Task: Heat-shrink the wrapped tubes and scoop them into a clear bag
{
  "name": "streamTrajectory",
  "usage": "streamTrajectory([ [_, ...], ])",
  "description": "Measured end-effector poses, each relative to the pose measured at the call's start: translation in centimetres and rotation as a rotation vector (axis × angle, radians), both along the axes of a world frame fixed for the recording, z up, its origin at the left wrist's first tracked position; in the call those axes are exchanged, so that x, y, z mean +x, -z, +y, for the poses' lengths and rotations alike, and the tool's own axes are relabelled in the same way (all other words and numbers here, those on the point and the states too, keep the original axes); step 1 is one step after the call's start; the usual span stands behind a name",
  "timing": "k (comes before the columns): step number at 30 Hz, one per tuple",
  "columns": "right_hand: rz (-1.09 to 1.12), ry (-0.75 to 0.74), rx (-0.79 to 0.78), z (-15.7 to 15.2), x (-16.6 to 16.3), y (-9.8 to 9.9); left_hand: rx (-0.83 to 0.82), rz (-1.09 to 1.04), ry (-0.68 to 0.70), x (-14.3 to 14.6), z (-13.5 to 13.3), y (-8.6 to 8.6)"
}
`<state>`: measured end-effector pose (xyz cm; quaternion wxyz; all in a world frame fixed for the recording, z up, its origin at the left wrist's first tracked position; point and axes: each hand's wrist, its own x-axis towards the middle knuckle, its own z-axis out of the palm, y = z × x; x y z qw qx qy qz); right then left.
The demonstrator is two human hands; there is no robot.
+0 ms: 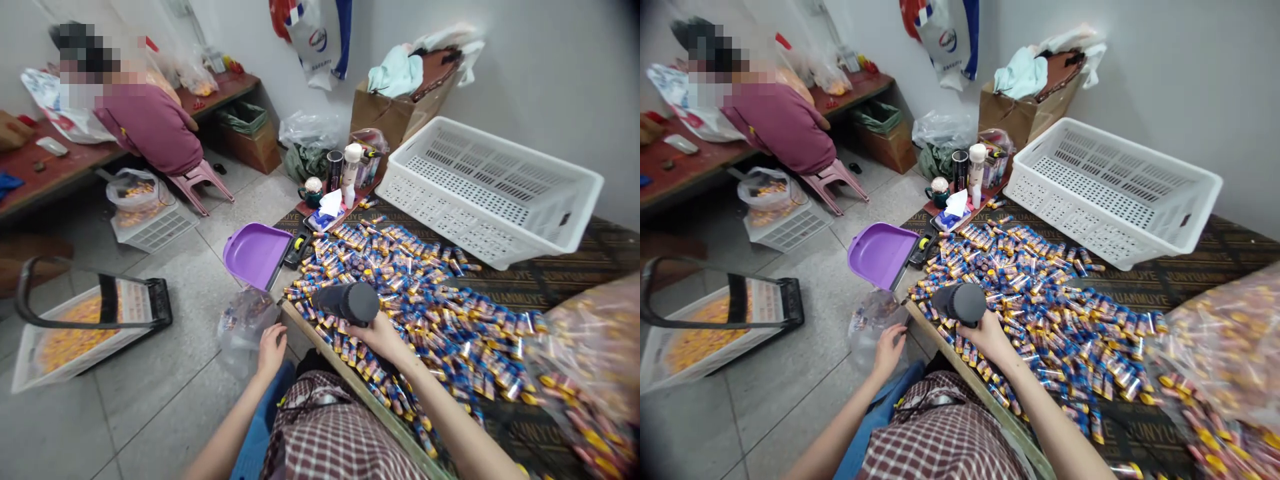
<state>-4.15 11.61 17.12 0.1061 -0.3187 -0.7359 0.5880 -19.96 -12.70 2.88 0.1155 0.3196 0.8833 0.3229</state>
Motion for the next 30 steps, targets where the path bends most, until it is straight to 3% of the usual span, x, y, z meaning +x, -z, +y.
streamTrajectory([
  [7,-0.073,0.23,0.083,-0.3,12.6,-1.0,0.045,-0.023,0.127,6.6,1.5,0.1],
  [13,-0.049,0.613,0.103,0.6,26.6,-2.9,0.059,-0.05,0.29,12.6,3.9,0.5],
  [19,-0.049,0.958,-0.103,1.3,38.3,-2.1,-0.001,-0.027,0.473,19.2,5.4,-0.4],
  [24,0.071,1.138,-0.108,4.5,42.7,-0.3,-0.119,0.095,0.701,22.6,8.2,-1.5],
  [30,0.099,1.196,-0.02,12.2,42.7,1.7,-0.202,0.307,1.003,27.0,14.1,-2.7],
])
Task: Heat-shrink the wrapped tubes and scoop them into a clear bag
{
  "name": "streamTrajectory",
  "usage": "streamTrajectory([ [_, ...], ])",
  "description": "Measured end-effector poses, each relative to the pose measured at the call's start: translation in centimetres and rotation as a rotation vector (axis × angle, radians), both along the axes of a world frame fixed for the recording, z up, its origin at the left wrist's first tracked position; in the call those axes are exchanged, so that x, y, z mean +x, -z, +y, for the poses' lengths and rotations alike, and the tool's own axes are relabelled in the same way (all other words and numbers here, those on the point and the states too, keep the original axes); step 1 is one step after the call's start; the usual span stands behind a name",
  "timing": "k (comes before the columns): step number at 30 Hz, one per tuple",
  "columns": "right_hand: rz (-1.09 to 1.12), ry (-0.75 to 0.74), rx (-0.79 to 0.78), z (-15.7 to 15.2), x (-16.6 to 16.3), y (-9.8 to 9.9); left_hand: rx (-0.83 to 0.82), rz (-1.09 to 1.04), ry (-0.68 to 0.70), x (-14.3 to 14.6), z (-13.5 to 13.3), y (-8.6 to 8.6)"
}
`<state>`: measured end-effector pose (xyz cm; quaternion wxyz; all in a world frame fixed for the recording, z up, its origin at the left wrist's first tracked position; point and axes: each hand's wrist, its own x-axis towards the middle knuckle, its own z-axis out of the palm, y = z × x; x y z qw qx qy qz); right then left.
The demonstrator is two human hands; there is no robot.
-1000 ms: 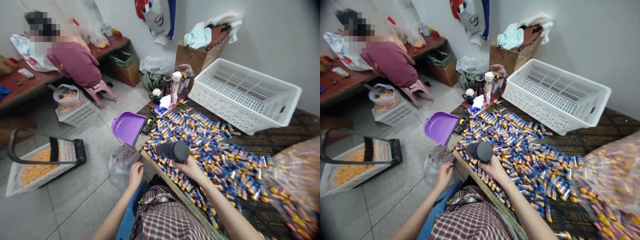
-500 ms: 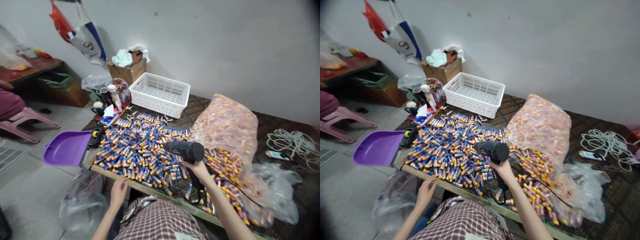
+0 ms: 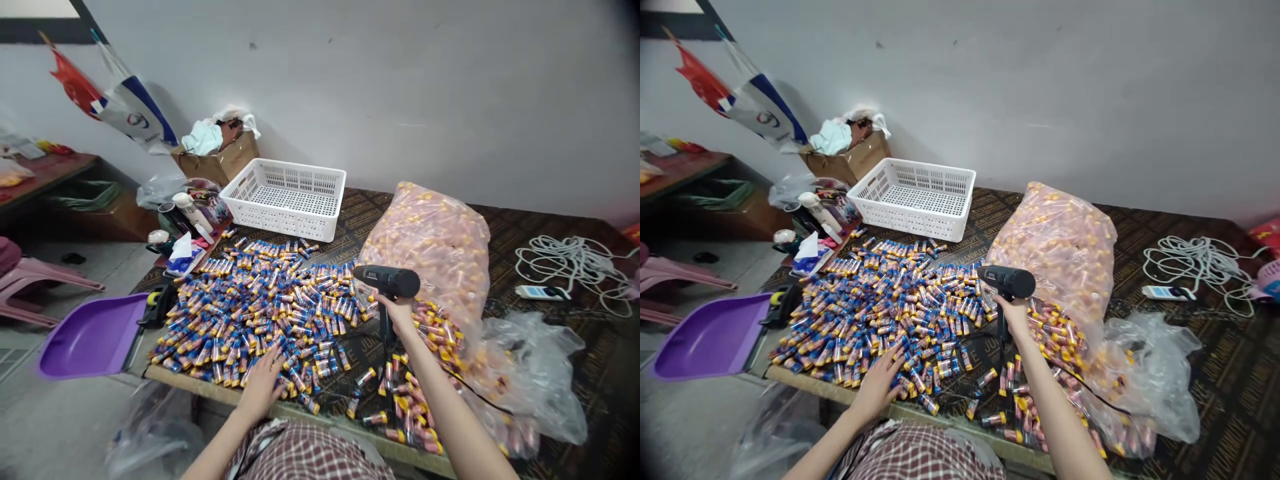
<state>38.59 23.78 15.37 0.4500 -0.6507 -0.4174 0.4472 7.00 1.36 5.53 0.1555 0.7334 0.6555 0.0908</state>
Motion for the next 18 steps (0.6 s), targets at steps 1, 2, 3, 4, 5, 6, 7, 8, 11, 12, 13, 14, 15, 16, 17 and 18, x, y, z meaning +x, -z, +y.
streamTrajectory([
  [1,-0.008,-0.005,0.002,1.1,-0.1,0.2,-0.007,0.013,0.062,0.8,0.9,-0.1],
  [2,-0.015,-0.013,0.002,2.1,-0.3,0.5,-0.017,0.022,0.118,1.4,1.8,-0.1],
  [3,-0.02,-0.023,0.0,2.7,-0.4,0.6,-0.026,0.032,0.163,2.0,2.8,-0.2],
  [4,-0.023,-0.034,-0.004,3.1,-0.4,0.8,-0.032,0.043,0.194,2.5,3.8,-0.2],
  [5,-0.026,-0.046,-0.007,3.2,-0.4,0.9,-0.035,0.054,0.211,2.9,4.9,-0.2],
  [6,-0.023,-0.058,-0.013,3.0,-0.3,0.9,-0.031,0.064,0.215,3.1,6.1,-0.2],
  [7,-0.014,-0.069,-0.027,2.4,-0.2,0.9,-0.021,0.071,0.214,3.3,7.5,-0.2],
  [8,0.003,-0.076,-0.055,1.6,0.0,0.8,-0.008,0.073,0.214,3.4,8.9,-0.1],
  [11,0.084,-0.037,-0.18,-1.4,1.0,0.4,0.042,0.05,0.301,3.6,13.9,0.4],
  [12,0.105,-0.009,-0.221,-2.5,1.4,0.2,0.048,0.038,0.368,3.6,15.6,0.7],
  [13,0.115,0.017,-0.255,-3.4,1.8,0.0,0.043,0.028,0.442,3.7,17.2,1.1],
  [14,0.115,0.041,-0.276,-4.2,2.2,-0.2,0.029,0.024,0.511,3.6,18.7,1.5],
  [15,0.105,0.057,-0.287,-4.8,2.5,-0.4,0.011,0.027,0.565,3.5,20.2,1.9],
  [16,0.086,0.068,-0.288,-5.3,2.8,-0.5,-0.005,0.037,0.593,3.4,21.5,2.4],
  [17,0.064,0.081,-0.278,-5.6,3.0,-0.6,-0.012,0.052,0.592,3.2,22.6,2.8],
  [18,0.042,0.095,-0.26,-5.8,3.2,-0.6,-0.009,0.065,0.571,2.9,23.6,3.2],
])
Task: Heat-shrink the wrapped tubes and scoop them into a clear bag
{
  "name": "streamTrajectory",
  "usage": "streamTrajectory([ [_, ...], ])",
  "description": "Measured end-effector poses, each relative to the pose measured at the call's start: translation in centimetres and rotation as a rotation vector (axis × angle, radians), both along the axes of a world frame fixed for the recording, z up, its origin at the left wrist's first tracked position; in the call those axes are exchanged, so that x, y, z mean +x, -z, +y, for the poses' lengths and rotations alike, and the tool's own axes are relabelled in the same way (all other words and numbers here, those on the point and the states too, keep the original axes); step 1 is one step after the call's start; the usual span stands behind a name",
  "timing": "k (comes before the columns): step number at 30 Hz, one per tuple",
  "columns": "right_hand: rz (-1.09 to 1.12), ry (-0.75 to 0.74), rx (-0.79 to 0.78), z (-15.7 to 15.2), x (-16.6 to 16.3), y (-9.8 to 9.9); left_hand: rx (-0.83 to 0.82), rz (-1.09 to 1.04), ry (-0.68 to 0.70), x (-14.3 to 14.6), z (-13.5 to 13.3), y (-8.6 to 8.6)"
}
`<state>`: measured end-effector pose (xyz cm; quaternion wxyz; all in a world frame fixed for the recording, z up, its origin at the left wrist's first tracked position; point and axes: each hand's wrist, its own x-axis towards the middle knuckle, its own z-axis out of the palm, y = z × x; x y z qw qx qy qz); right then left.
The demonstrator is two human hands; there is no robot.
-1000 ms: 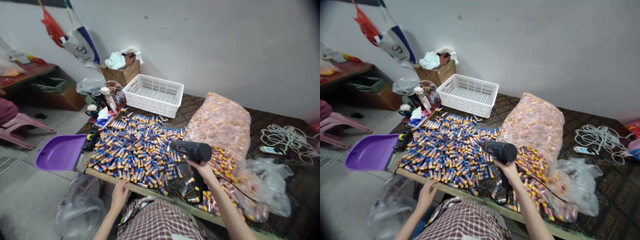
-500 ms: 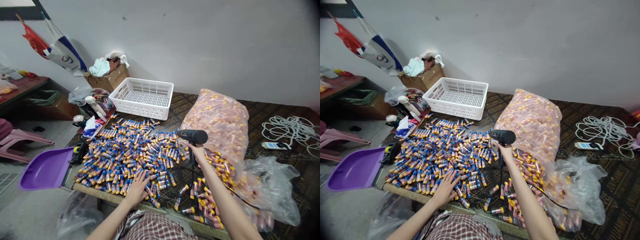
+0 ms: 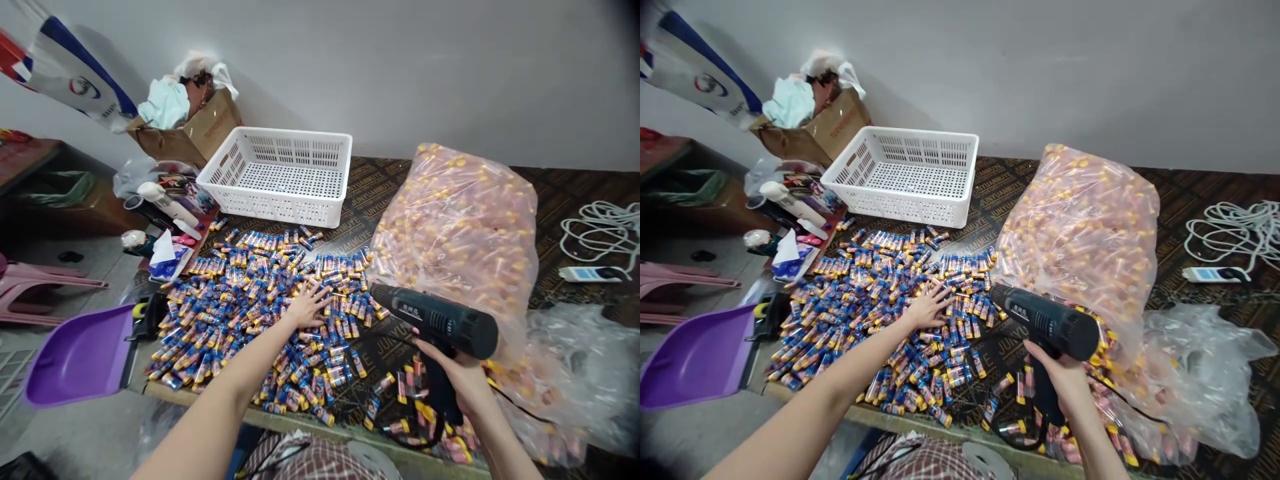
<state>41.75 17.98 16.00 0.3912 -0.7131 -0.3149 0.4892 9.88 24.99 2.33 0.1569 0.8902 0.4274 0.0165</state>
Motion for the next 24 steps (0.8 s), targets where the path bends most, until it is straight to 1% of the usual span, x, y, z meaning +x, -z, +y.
streamTrajectory([
  [2,-0.039,0.019,0.019,-0.1,0.1,0.2,0.036,0.006,-0.066,-0.6,1.5,0.7],
  [4,-0.059,0.014,0.002,-0.1,-0.1,0.6,0.067,0.001,-0.121,-1.3,2.6,1.1],
  [7,-0.097,-0.049,-0.044,0.1,-0.9,1.3,0.071,0.041,-0.164,-1.9,3.7,1.1],
  [9,-0.12,-0.118,-0.048,0.2,-1.8,1.7,0.084,0.09,-0.22,-2.2,4.3,0.8],
  [11,-0.113,-0.204,-0.038,0.2,-2.9,1.9,0.123,0.113,-0.309,-2.5,4.7,0.2],
  [13,-0.078,-0.274,-0.037,0.0,-4.1,2.2,0.174,0.096,-0.419,-3.1,5.0,-0.6],
  [16,-0.043,-0.314,-0.049,-0.1,-5.7,2.4,0.24,0.018,-0.609,-4.9,4.5,-1.9],
  [18,-0.03,-0.296,-0.042,0.2,-6.7,2.5,0.268,-0.046,-0.728,-6.4,2.8,-2.7],
  [20,-0.02,-0.266,-0.022,0.5,-7.6,2.4,0.271,-0.096,-0.808,-7.7,-0.3,-3.3],
  [22,-0.01,-0.25,-0.004,0.9,-8.3,2.0,0.251,-0.103,-0.823,-8.4,-4.8,-3.3],
  [24,0.005,-0.243,-0.03,0.8,-8.6,1.4,0.206,-0.057,-0.763,-8.4,-10.1,-2.6],
])
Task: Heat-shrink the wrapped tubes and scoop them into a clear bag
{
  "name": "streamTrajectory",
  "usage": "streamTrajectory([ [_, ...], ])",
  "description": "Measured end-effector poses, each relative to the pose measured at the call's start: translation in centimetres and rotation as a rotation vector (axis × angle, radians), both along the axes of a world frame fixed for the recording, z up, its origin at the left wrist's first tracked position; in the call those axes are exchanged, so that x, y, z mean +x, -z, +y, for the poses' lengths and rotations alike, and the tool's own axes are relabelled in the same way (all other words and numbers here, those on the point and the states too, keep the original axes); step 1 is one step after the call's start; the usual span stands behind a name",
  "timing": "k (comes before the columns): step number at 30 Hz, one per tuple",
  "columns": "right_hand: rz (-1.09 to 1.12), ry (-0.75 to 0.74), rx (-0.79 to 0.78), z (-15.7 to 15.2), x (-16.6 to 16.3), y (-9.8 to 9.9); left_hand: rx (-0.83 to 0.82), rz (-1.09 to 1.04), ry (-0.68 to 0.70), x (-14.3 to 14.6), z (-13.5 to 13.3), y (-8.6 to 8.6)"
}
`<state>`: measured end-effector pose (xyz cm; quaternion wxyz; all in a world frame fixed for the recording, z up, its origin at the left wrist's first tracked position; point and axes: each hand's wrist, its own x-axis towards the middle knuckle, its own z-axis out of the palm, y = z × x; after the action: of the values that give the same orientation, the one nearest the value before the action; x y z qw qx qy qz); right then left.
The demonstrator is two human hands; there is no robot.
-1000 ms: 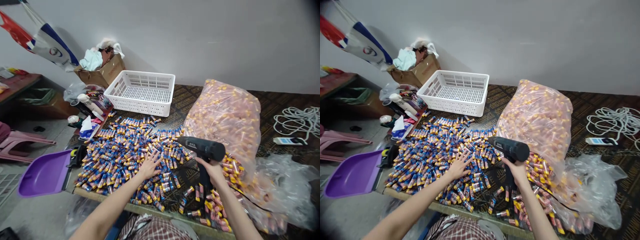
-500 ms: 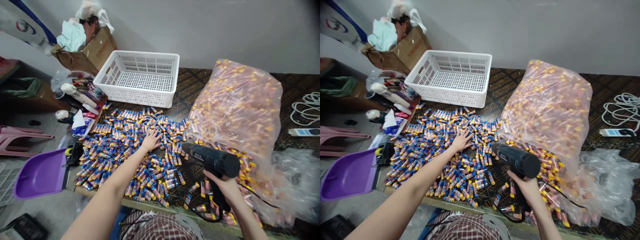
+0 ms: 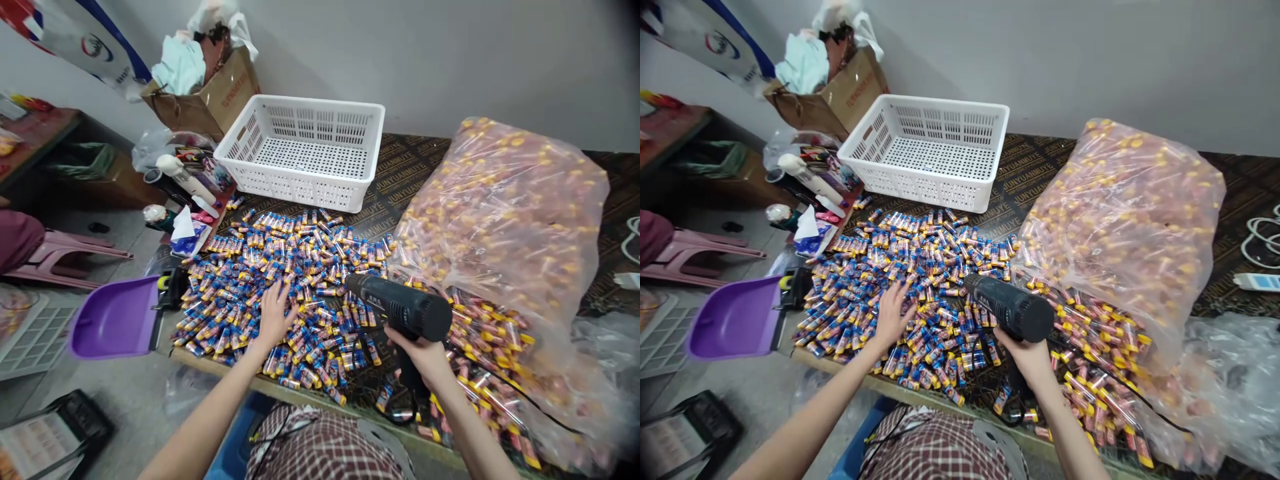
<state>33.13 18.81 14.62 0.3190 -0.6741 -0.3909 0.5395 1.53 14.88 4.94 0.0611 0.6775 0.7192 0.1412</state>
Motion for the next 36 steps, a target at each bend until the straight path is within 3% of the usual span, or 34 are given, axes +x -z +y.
streamTrajectory([
  [3,0.017,0.007,-0.076,-0.7,0.1,-0.9,-0.145,0.066,0.212,0.8,-6.7,2.0],
  [6,-0.001,0.04,-0.101,-1.9,0.8,-1.5,-0.261,0.098,0.321,1.6,-9.0,4.0],
  [8,-0.043,0.093,-0.087,-2.6,1.5,-1.8,-0.29,0.091,0.322,2.1,-7.9,4.8],
  [12,-0.106,0.162,-0.103,-3.6,2.8,-2.2,-0.279,0.05,0.344,3.0,-2.8,4.9],
  [17,-0.135,0.079,-0.094,-3.3,1.4,-2.5,-0.254,-0.041,0.278,4.0,1.7,3.8],
  [20,-0.121,-0.071,-0.048,-2.0,-1.4,-1.6,-0.236,-0.129,0.259,3.6,1.6,3.1],
  [25,-0.107,-0.248,0.234,0.7,-5.8,0.9,-0.216,-0.146,0.267,1.4,-2.3,2.4],
  [29,-0.148,-0.263,0.212,0.8,-5.4,0.7,-0.072,-0.128,0.11,-0.8,-3.1,2.0],
  [32,-0.162,-0.131,0.101,-0.6,-3.4,-0.9,-0.049,-0.112,-0.112,-1.5,-0.5,2.2],
  [36,-0.174,0.091,0.021,-2.9,-0.5,-3.4,-0.196,-0.186,-0.402,0.6,3.5,3.3],
])
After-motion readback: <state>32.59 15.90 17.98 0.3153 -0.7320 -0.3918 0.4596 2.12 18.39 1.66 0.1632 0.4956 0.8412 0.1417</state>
